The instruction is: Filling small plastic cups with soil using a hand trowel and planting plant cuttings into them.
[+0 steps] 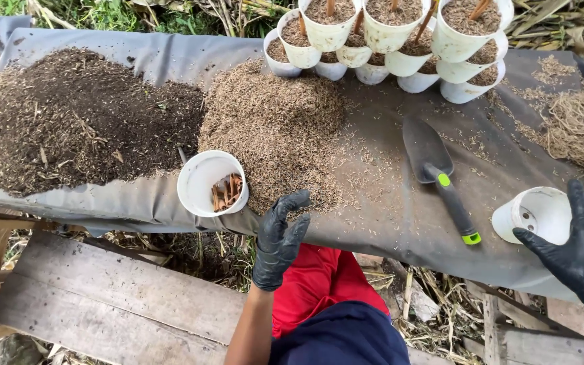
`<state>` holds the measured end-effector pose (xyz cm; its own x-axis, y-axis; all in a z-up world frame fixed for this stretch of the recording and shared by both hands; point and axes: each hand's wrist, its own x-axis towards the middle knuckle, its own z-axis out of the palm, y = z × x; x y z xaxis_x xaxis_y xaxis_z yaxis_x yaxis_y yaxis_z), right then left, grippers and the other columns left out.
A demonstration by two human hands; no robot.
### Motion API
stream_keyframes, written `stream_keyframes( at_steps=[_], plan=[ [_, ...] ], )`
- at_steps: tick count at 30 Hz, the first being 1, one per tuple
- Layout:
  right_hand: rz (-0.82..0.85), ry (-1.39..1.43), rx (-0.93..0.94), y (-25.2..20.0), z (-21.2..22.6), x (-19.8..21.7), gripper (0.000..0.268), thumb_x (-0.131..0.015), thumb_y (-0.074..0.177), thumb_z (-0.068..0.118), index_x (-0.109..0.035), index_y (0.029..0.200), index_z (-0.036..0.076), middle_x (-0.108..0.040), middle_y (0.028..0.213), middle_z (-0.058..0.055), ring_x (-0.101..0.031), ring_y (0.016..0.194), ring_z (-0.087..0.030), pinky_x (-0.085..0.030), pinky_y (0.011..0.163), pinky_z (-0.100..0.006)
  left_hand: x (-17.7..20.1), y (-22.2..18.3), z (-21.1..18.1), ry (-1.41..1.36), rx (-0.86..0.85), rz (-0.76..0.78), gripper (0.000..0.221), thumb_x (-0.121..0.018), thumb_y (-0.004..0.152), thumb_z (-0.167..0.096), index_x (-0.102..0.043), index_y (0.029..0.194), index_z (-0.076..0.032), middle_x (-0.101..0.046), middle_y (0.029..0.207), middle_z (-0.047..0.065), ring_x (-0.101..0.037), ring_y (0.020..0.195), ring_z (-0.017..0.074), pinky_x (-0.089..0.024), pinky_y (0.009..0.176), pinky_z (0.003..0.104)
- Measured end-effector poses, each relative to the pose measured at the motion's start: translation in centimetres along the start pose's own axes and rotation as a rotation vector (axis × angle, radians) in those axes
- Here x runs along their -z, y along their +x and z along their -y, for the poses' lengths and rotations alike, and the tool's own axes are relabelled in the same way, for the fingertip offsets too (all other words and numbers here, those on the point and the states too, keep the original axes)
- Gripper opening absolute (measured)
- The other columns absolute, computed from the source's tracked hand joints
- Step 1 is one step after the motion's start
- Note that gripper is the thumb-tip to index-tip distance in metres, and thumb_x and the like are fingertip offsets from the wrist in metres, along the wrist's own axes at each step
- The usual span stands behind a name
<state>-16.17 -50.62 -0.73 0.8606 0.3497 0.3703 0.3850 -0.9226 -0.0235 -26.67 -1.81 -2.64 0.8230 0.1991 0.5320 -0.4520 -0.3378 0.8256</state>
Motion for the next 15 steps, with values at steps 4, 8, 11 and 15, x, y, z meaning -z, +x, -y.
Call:
stream_keyframes(
  at_steps=[4, 8, 11, 15],
  plan=[
    [0.065, 0.014, -0.110, 0.0, -0.3, -0.5, 0.119, -0.073, 0.067, 0.050, -0.044, 0.161, -0.015, -0.048, 0.156, -0.042, -0.043, 0.142, -0.054, -0.035, 0.116, -0.057, 0.4, -0.6, 1.6, 0.021, -0.016, 0.005, 0.027, -0.058, 0.103, -0.009, -0.059, 0.128, 0.000, -0.068, 0.123, 0.018, -0.070, 0.112, 0.0309, -0.058, 0.101, 0.040],
    [0.081, 0.285, -0.201, -0.3, -0.4, -1.4, 0.116, -0.085, 0.057, 0.019, -0.041, 0.161, -0.006, -0.041, 0.146, -0.036, -0.044, 0.131, -0.049, -0.042, 0.108, -0.054, 0.7, -0.6, 1.8, 0.008, -0.009, 0.006, 0.027, -0.058, 0.103, -0.009, -0.059, 0.129, -0.001, -0.068, 0.120, 0.016, -0.071, 0.107, 0.0282, -0.058, 0.098, 0.039],
    [0.169, 0.662, -0.420, -0.3, -1.1, -2.2, 0.117, -0.076, 0.056, -0.014, -0.029, 0.161, 0.007, -0.022, 0.160, -0.022, -0.030, 0.142, -0.045, -0.036, 0.112, -0.056, 0.6, -0.6, 1.2, 0.002, 0.007, 0.004, 0.029, -0.057, 0.104, -0.010, -0.058, 0.131, -0.001, -0.069, 0.121, 0.016, -0.071, 0.107, 0.0274, -0.059, 0.098, 0.038],
    [0.296, 0.807, -0.536, 0.0, -2.4, -2.4, 0.125, -0.068, 0.054, -0.038, -0.025, 0.160, 0.011, -0.013, 0.170, -0.007, -0.025, 0.150, -0.039, -0.040, 0.108, -0.062, 0.5, -1.3, 1.6, 0.007, 0.068, -0.005, 0.027, -0.059, 0.102, -0.010, -0.061, 0.128, -0.003, -0.070, 0.122, 0.015, -0.071, 0.111, 0.0276, -0.058, 0.099, 0.038]
  ],
)
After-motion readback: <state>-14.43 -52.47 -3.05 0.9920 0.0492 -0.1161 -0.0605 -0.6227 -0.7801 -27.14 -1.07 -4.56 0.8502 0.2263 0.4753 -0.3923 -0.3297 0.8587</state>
